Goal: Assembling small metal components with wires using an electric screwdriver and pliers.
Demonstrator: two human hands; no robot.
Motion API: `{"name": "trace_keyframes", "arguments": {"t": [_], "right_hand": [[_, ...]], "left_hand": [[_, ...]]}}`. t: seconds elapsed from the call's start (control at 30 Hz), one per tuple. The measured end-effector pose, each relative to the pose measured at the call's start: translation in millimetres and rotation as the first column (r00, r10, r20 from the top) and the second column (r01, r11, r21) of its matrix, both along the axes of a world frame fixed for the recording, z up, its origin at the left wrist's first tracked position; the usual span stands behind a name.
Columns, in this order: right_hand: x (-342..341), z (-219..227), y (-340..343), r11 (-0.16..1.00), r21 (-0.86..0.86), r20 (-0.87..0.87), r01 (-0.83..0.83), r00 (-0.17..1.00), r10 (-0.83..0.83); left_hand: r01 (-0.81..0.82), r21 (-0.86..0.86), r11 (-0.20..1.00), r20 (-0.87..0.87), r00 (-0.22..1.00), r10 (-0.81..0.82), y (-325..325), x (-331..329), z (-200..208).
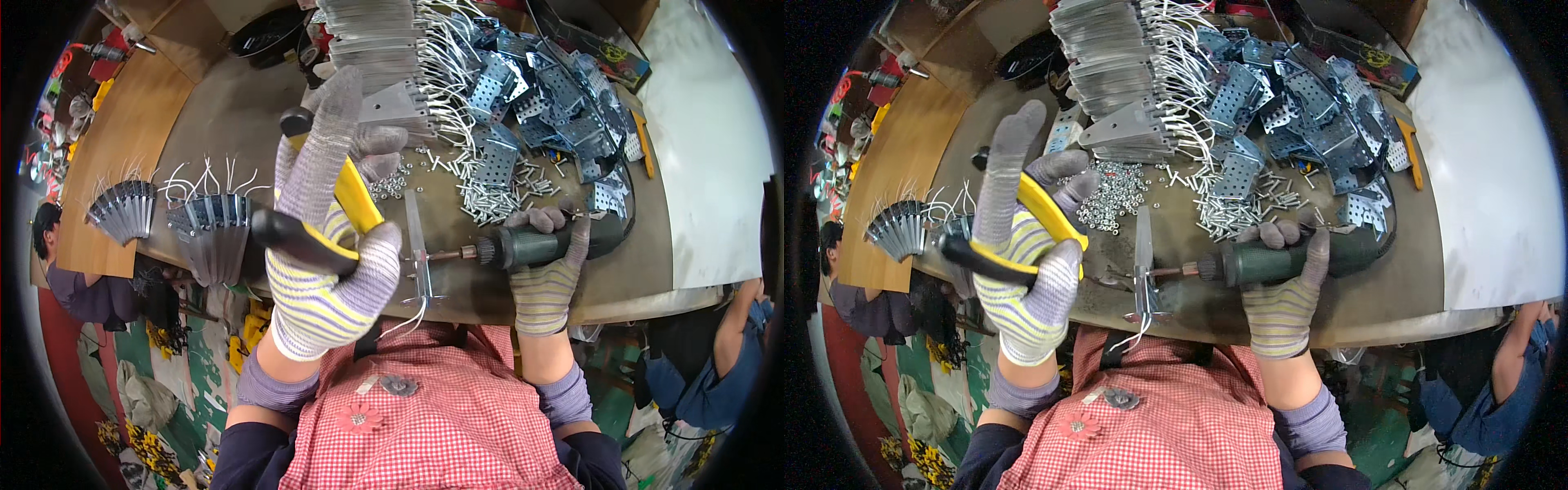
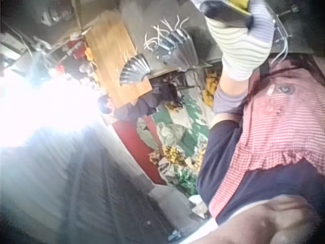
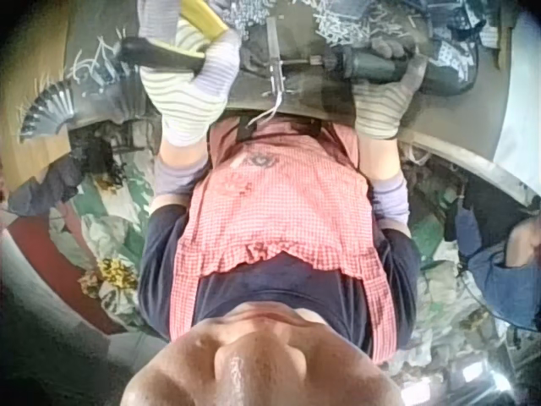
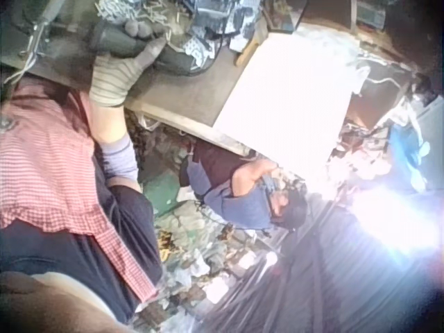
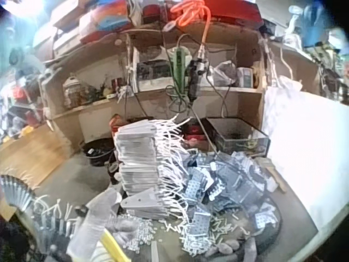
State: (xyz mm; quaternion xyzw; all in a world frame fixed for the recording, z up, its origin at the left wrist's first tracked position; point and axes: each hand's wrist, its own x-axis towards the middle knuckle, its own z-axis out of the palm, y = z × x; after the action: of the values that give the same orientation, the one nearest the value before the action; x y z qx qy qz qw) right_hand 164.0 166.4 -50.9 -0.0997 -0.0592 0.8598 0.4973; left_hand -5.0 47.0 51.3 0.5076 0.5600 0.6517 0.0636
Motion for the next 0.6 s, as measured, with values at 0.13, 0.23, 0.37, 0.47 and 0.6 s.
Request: {"name": "trace_keyframes", "arguments": {"t": [0.13,0.23,0.37,0.47,0.6], "right_hand": [[2,-2,2,1.000,0.005,-0.010,-0.012,1.000,0.013],[2,4,0,1.000,0.000,0.024,-0.016,1.000,0.016],[1,1,-3,0.999,-0.043,0.040,0.020,0.999,-0.018],[0,2,-3,1.000,0.004,0.087,0.028,0.996,-0.028],[0,0,-3,0.999,0.002,-0.017,-0.052,0.999,0.052]], "left_hand": [[0.023,-0.005,1.000,-0.191,0.981,-0.024,5,2,5],[0.069,-0.021,0.997,-0.278,0.958,-0.072,9,4,-1],[0.047,0.015,0.999,-0.367,0.930,-0.038,7,10,-1],[0.080,0.067,0.995,-0.228,0.972,-0.063,8,18,-6],[0.086,0.017,0.996,-0.386,0.920,-0.073,13,9,4]]}}
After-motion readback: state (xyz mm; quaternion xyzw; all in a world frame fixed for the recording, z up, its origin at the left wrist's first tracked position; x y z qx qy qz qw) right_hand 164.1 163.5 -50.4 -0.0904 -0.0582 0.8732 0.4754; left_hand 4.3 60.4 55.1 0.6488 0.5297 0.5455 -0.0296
